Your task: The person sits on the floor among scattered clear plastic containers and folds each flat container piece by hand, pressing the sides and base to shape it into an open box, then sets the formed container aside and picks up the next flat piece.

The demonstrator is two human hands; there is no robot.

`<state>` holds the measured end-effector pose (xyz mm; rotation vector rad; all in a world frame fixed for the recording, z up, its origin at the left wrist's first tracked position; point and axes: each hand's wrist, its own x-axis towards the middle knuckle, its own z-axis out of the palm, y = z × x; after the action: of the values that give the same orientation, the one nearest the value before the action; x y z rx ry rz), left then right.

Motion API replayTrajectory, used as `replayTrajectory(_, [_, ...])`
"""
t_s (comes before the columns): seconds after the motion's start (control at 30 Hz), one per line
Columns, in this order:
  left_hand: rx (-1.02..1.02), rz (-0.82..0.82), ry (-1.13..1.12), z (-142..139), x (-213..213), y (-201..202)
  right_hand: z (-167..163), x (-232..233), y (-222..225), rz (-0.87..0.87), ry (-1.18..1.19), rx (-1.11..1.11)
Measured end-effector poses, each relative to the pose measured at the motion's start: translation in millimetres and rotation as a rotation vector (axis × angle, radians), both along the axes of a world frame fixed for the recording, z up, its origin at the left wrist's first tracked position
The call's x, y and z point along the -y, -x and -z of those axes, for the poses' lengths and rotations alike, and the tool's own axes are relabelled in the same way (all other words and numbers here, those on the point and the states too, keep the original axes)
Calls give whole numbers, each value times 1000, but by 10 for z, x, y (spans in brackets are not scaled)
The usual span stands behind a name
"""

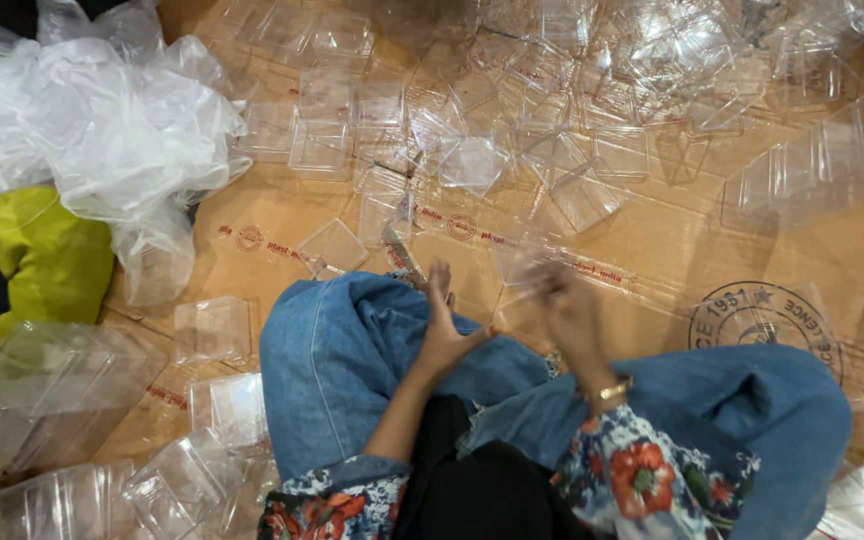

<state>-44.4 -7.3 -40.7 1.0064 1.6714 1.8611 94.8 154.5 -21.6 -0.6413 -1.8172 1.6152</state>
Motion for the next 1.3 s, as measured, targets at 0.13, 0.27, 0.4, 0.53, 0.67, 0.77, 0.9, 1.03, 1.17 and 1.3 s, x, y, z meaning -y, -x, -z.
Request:
replayTrajectory(0.13, [295,58,-50,172,-98,86,71,180,52,-403,271,-51])
replayTrajectory(0.27, [671,-113,-38,258,-34,195,112,151,60,78,-215,806])
replayTrajectory(0.4, [780,-69,-104,285,-31,213,217,252,156,-76,-483,1330])
replayTrajectory(0.53, [448,5,138,336,-54,115,298,52,52,171,-371,1296])
replayTrajectory(0.67, [595,26,4,400,5,94,288,-234,-47,349,-249,1268])
replayTrajectory(0.77, [726,63,-60,424,37,122,186,-291,-45,381,-178,1319])
replayTrajectory(0.9, [809,89,52,406,43,120,37,-162,-18,345,-294,661])
replayTrajectory(1.03, [605,176,233,369,47,54,96,136,26,-12,369,70])
replayTrajectory(1.17, [257,192,294,343,22,3,251,278,117,-44,453,-126])
replayTrajectory(1.3, [457,169,252,323,-4,8,304,295,165,-174,297,-33])
